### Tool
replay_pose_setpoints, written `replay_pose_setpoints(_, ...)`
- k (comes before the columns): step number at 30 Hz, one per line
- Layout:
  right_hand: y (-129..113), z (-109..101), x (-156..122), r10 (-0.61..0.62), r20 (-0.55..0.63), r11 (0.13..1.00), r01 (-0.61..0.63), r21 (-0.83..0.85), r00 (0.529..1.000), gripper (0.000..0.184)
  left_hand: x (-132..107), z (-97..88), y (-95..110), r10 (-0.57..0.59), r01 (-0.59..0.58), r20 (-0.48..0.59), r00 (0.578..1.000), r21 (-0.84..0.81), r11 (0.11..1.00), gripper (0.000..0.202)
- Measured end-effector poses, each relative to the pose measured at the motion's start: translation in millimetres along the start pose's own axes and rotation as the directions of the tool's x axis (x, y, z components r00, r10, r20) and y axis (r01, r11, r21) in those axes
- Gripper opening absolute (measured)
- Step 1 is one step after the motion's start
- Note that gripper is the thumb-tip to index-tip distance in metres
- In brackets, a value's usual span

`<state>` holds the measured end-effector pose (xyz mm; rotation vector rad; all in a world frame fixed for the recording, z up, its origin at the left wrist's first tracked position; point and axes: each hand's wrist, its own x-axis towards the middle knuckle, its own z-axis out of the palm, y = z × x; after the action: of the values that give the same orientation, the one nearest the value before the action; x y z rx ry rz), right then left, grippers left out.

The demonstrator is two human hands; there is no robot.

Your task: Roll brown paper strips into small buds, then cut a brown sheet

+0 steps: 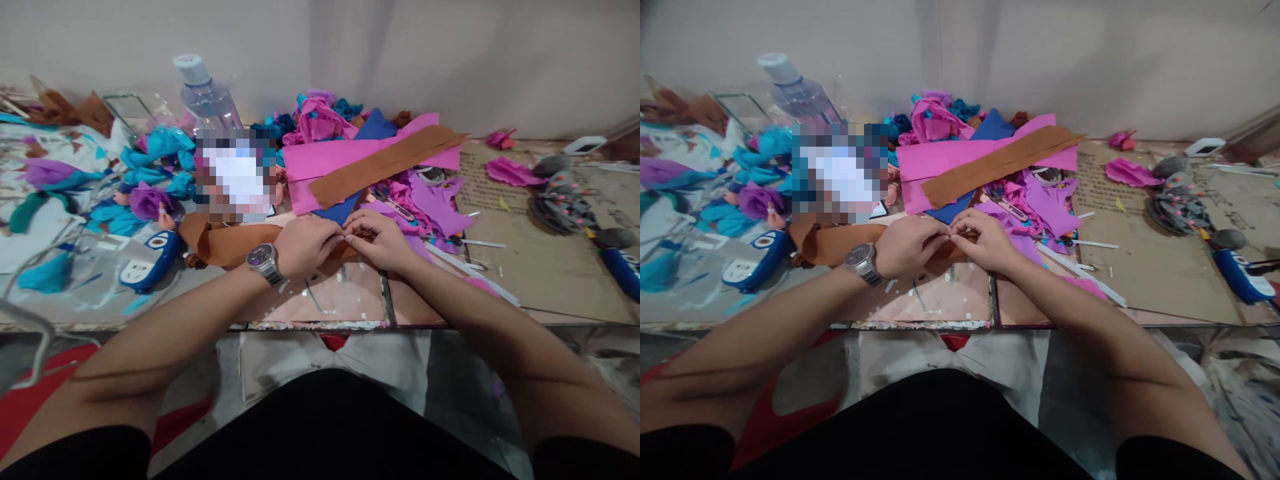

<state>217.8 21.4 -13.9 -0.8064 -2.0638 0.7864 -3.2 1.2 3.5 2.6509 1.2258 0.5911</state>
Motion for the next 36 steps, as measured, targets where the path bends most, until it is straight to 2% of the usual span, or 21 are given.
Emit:
replay_pose_setpoints(6, 3.0, 4.5, 1.2, -0.008, 0.019, 1.0, 0.008, 0.004, 1.0, 0.01, -0.1, 0.5, 0.8, 0.004, -0.004, 0.002, 1.0, 0.002, 1.0, 0.028)
replay_pose_setpoints(15, 0.1, -2.1, -0.8, -0.038, -0.008, 0.997, 0.037, -0.063, 0.999, 0.003, -0.6, -0.5, -1.0, -0.03, 0.03, -0.019, 0.999, -0.003, 1.0, 0.028)
replay_pose_setpoints(22, 0.0, -1.9, 1.5, -0.032, 0.012, 0.996, 0.033, -0.086, 0.999, 0.007, -1.6, -0.7, -1.5, -0.064, 0.062, -0.031, 0.997, -0.067, 0.996, 0.03)
replay_pose_setpoints(36, 7.8, -28.5, 8.2, 0.02, -0.071, 0.998, -0.025, -0.064, 0.997, 0.008, 2.7, -8.1, -16.1, -0.19, 0.181, -0.09, 0.978, -0.104, 0.978, 0.03)
